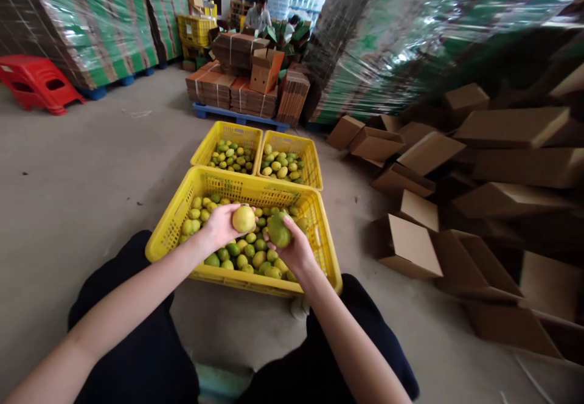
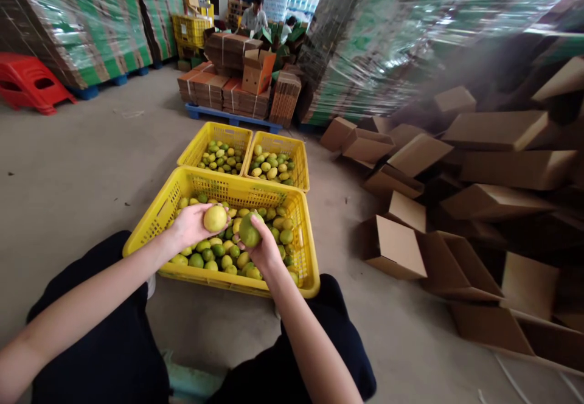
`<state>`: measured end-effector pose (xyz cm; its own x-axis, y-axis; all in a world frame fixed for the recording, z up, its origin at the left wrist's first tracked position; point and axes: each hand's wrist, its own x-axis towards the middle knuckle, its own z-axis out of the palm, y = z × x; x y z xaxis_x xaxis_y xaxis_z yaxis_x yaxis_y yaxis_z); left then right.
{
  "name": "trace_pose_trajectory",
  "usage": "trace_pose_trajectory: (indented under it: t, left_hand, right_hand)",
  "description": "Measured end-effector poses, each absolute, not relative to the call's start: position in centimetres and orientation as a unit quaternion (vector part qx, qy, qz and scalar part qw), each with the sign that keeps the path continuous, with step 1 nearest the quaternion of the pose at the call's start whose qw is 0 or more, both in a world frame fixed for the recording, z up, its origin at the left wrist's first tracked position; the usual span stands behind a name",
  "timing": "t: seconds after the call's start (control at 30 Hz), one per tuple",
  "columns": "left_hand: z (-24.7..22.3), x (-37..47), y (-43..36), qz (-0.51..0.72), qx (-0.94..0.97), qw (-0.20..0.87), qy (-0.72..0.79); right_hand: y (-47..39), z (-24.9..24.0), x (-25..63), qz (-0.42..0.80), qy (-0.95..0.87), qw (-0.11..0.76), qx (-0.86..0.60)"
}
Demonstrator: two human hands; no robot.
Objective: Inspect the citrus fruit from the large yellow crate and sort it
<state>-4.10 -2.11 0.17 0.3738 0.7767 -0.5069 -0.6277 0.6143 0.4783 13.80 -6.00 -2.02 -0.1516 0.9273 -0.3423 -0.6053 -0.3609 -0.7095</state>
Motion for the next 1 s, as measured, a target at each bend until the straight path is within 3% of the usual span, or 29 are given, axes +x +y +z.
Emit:
trace_pose_trajectory:
  t: [0.17,0.47,0.77,1.0]
  left_hand:
    - [0.8,-4.2,-2.9,0.441,0.198,0.801,0.353]
    - [1.1,-4.4,-3.3,0.455,0.305,0.784,0.292]
    - [0.4,-4.4,-2.1,0.501,0.012,0.786,0.362]
    - [0.9,-4.5,-1.9,0.507,-0.032,0.787,0.351]
  right_hand:
    - [-5.3,-2.6,13.8,0.699,-0.133,0.564,-0.419]
    - [-5.3,-2.0,13.3,0.735,-0.190,0.531,-0.376]
    - [-5.0,-1.6,12.3,0.752,-0.126,0.548,-0.344]
    - [-4.2,-1.2,11.4,0.743,-0.117,0.566,-0.337]
